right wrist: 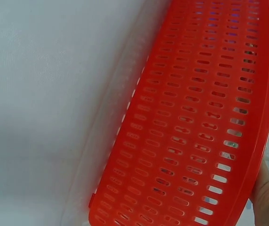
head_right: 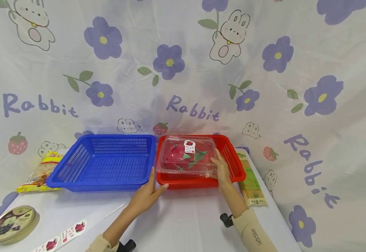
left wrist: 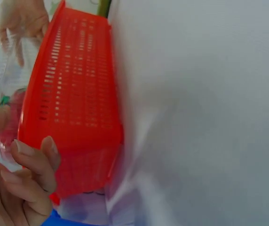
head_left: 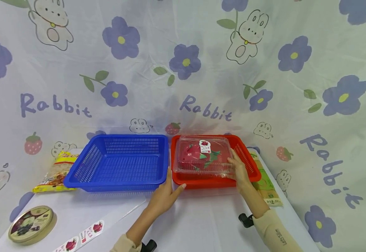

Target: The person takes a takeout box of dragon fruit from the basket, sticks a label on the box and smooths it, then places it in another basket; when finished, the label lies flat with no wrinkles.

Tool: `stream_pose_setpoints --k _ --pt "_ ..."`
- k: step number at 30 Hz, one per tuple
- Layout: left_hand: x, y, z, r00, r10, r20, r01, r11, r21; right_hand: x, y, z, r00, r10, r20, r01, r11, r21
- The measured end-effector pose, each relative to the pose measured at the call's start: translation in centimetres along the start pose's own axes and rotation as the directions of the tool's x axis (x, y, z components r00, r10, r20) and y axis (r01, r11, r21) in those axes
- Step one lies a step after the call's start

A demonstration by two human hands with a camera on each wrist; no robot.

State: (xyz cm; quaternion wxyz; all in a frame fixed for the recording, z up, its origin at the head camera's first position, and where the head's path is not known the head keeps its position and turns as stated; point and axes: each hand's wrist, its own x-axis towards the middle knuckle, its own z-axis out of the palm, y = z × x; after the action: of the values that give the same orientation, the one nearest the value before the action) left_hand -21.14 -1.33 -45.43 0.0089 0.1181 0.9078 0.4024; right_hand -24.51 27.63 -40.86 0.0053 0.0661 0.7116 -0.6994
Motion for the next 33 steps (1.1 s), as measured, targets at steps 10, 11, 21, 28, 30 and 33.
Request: stream_pose_setpoints --k 10,11,21,28,30,33 --pt "0.3 -0.3 0.9 0.999 -0.002 -0.032 0.005 0.996 0.085 0.6 0.4 -0.1 1.000 0.020 0.000 -0.020 1.000 -0.009" --pt "0.3 -0.3 1.0 0.999 -0.006 -0.036 0.009 0.996 0.086 0.6 0.4 -0.1 1.000 0.022 0.000 -0.022 1.000 -0.009" --pt "0.7 -0.4 1.6 0.997 -0.029 -0.065 0.032 0.998 0.053 0.9 0.5 -0.1 1.000 0.024 0.000 -0.024 0.999 -0.037" --pt "1.1 -0.5 2.0 0.996 -0.026 -0.090 0.030 0.999 0.035 1.0 0.4 -0.1 0.999 0.035 -0.006 -0.035 0.998 -0.049" --pt "1.2 -0.5 2.0 0.996 -0.023 -0.088 0.026 0.999 0.031 1.0 0.3 0.0 0.999 0.036 -0.007 -0.036 0.998 -0.056" --pt "1.3 -0.5 2.0 0.997 -0.023 -0.079 0.025 0.999 0.026 1.1 0.3 -0.1 0.999 0.032 -0.004 -0.032 0.997 -0.070"
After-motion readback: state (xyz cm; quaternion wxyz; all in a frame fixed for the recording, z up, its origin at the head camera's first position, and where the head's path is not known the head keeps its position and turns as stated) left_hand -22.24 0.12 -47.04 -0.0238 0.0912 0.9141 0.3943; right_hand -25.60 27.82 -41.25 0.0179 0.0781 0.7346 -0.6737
